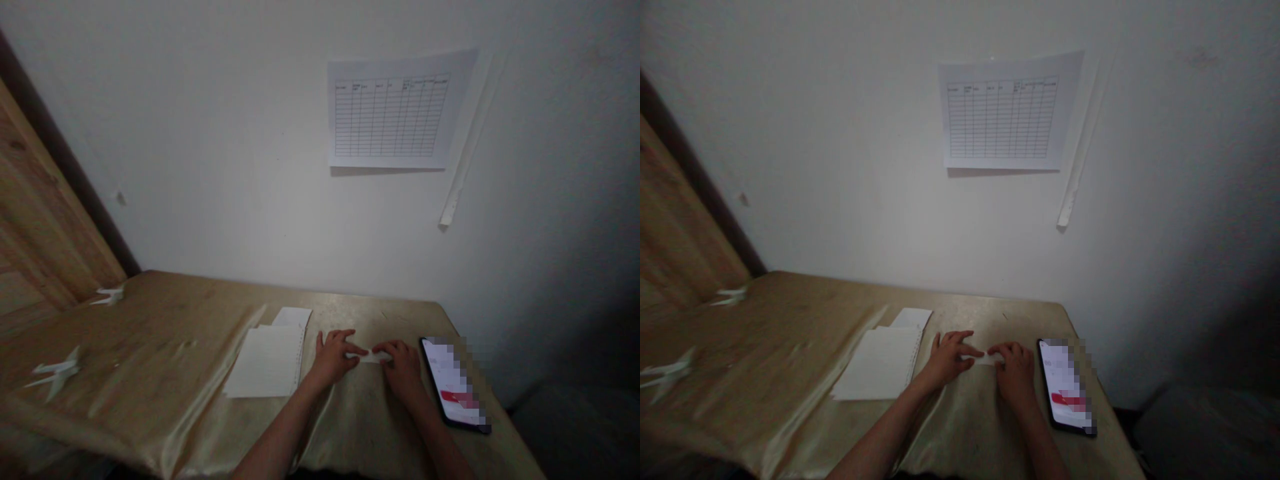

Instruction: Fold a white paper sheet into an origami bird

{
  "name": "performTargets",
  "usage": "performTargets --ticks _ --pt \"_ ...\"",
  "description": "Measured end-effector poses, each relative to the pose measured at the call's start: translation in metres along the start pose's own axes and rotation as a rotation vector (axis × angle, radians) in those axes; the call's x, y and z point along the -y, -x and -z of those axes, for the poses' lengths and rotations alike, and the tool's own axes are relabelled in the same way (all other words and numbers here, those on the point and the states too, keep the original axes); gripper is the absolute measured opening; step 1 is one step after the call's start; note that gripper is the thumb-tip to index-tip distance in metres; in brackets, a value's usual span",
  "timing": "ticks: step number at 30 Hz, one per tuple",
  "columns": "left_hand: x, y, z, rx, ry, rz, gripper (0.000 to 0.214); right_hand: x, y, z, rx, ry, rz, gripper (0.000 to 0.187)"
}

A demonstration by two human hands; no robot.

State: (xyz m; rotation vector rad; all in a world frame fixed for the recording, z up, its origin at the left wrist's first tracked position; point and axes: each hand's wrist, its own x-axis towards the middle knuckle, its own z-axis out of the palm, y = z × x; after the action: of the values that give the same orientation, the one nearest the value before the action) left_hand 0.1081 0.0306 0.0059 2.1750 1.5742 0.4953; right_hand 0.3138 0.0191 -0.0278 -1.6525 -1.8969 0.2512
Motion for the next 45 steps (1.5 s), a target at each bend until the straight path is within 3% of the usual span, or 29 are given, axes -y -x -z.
performTargets --ticks 10,17,28,38,45 --pt "0.008 0.000 -0.003 0.016 -0.038 -0.046 0.037 0.001 -0.001 0.007 0.085 -0.019 -0.032 0.049" --pt "0.010 0.004 -0.007 -0.053 -0.016 -0.054 0.036 -0.001 0.006 0.003 0.010 0.005 0.022 0.054" --pt "0.004 0.007 -0.005 -0.095 -0.011 -0.070 0.033 0.004 0.005 0.005 -0.001 -0.172 0.125 0.037" --pt "0.001 0.007 -0.006 -0.118 -0.016 -0.079 0.021 0.005 0.006 0.005 -0.067 -0.022 0.201 0.017" --pt "-0.002 0.007 -0.005 -0.121 -0.020 -0.082 0.020 0.011 0.009 0.008 -0.090 0.053 0.224 0.016"
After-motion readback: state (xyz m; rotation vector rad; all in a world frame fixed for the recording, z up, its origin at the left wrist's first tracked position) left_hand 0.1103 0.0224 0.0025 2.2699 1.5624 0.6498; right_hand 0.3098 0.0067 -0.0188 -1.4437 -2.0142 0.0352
